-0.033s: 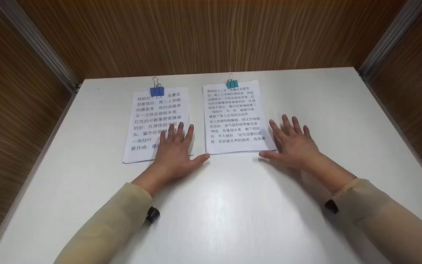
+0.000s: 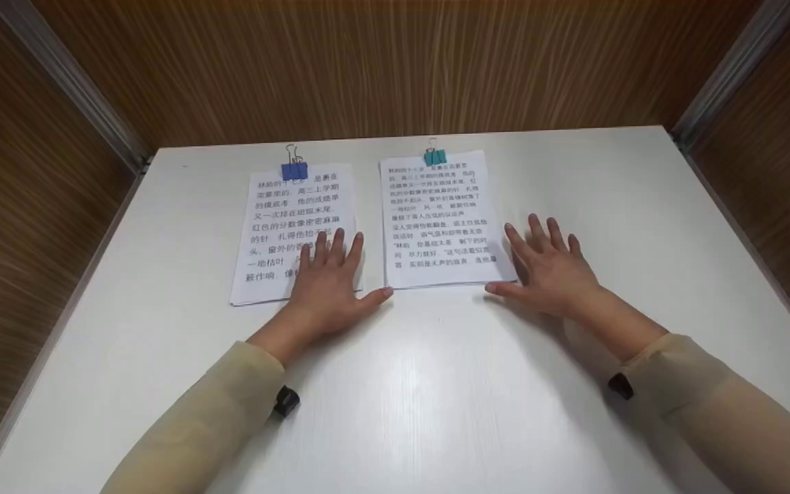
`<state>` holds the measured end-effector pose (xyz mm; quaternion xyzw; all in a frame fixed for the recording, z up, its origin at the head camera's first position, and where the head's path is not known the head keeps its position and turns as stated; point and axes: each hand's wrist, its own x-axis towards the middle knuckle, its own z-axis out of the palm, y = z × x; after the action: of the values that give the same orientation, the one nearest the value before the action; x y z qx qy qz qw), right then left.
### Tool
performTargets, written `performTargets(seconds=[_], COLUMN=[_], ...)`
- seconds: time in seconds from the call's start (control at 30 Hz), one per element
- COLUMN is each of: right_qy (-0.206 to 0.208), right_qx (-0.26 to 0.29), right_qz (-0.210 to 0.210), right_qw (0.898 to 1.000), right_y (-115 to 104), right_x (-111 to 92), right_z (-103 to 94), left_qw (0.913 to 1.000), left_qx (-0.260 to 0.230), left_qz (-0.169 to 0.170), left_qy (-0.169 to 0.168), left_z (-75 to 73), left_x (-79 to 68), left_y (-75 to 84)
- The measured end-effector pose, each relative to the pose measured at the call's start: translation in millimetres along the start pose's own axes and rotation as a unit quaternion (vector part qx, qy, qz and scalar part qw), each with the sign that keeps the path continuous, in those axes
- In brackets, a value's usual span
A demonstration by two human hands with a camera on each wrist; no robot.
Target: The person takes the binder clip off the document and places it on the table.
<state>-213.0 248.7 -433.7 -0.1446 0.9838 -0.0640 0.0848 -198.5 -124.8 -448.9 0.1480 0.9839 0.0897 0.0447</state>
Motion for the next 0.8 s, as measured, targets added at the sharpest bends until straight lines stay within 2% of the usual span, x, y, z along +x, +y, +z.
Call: performTargets(seconds=[0.33,0.8], right_qy=[0.007,-0.006], right_qx=[0.003,-0.007], right_qz=[-0.010,-0.024], right_qw=[1.000,1.000], right_y=[-2,-7], right_x=[11,43], right_z=[-5.5,-9.5], left_qw=[1.0000,0.9998], left_qx=[0.002,-0.017], left_qz=[0.000,0.014], left_qy=[0.000,-0.005], left_z=[-6.0,-7.6], left_x=[9.7,47.2], left_y=[5.2,23.6])
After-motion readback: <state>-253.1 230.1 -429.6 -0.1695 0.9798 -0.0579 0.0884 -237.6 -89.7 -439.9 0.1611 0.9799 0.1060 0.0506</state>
